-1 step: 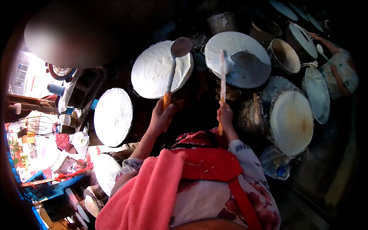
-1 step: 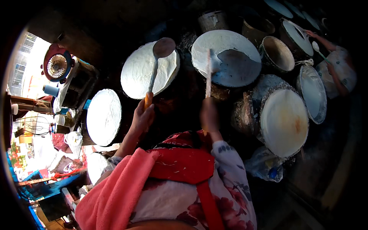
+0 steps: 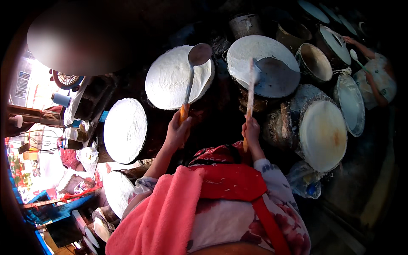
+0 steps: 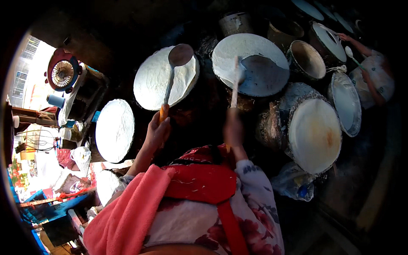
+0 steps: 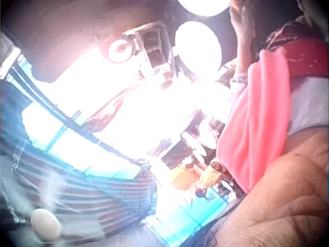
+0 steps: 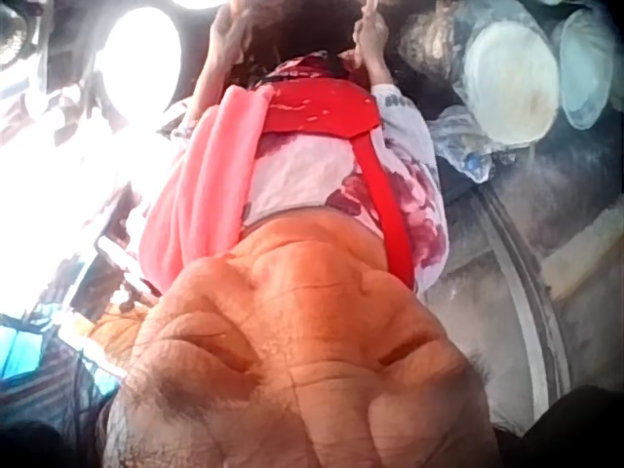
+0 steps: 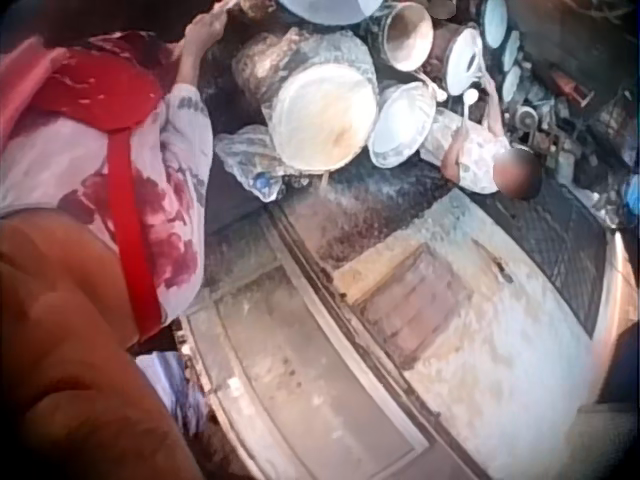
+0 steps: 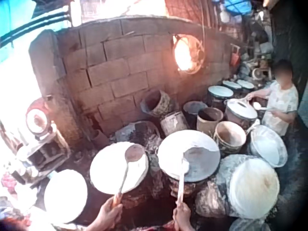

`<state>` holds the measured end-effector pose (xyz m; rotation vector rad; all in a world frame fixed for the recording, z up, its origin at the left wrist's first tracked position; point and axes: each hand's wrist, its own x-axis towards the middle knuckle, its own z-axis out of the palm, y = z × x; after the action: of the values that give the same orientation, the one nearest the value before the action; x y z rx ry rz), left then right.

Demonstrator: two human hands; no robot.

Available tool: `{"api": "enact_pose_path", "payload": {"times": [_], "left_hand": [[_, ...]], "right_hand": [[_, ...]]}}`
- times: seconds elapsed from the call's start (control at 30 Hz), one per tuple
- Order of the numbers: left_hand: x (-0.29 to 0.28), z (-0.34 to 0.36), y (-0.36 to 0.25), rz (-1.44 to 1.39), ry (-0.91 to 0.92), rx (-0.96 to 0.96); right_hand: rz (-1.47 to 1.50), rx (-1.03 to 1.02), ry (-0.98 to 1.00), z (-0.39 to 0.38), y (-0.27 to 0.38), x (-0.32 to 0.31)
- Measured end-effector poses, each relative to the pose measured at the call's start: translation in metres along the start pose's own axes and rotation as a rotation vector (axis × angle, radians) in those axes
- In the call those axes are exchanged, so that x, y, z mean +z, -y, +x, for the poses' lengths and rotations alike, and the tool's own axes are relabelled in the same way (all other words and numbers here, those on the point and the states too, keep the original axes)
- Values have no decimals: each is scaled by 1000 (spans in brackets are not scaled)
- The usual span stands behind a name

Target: The person scoops white liquid batter from a large basin and pours it onto several round, heated metal pans. Using a long-handled tool, they spread the batter evenly across the surface of each pan to form thin, round cakes. The person repeatedly cycles through scooping, pouring, spreading, and removing the cooked cakes.

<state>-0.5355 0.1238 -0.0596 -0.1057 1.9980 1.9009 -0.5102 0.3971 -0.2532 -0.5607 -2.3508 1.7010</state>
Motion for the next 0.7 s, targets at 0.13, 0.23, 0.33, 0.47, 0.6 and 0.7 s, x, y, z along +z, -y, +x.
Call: {"api": "enact_pose_path", "payload": {"times": [0.13,0.23,0.33,0.47,0.6,0.7], "left_hand": [[-17,-9,-3,20,37,-18],[-20,-5,-6,93,32,-36],[-24,-5,-9,123,23,-63],[-25,1,-3,107,92,-69],[-16,2,-12,63,113,-92],[-8,8,-17,101,139,-73]], "right_hand": [[61,100,101,-16,50,23],[-222,-158,20,-13,67,24],[-366,-382,-124,-27,68,-6],[132,526,-99,-41,82,-15],[-388,-67,-25,-56,132,-26],[-255,223,-66,-51,117,-56]]}}
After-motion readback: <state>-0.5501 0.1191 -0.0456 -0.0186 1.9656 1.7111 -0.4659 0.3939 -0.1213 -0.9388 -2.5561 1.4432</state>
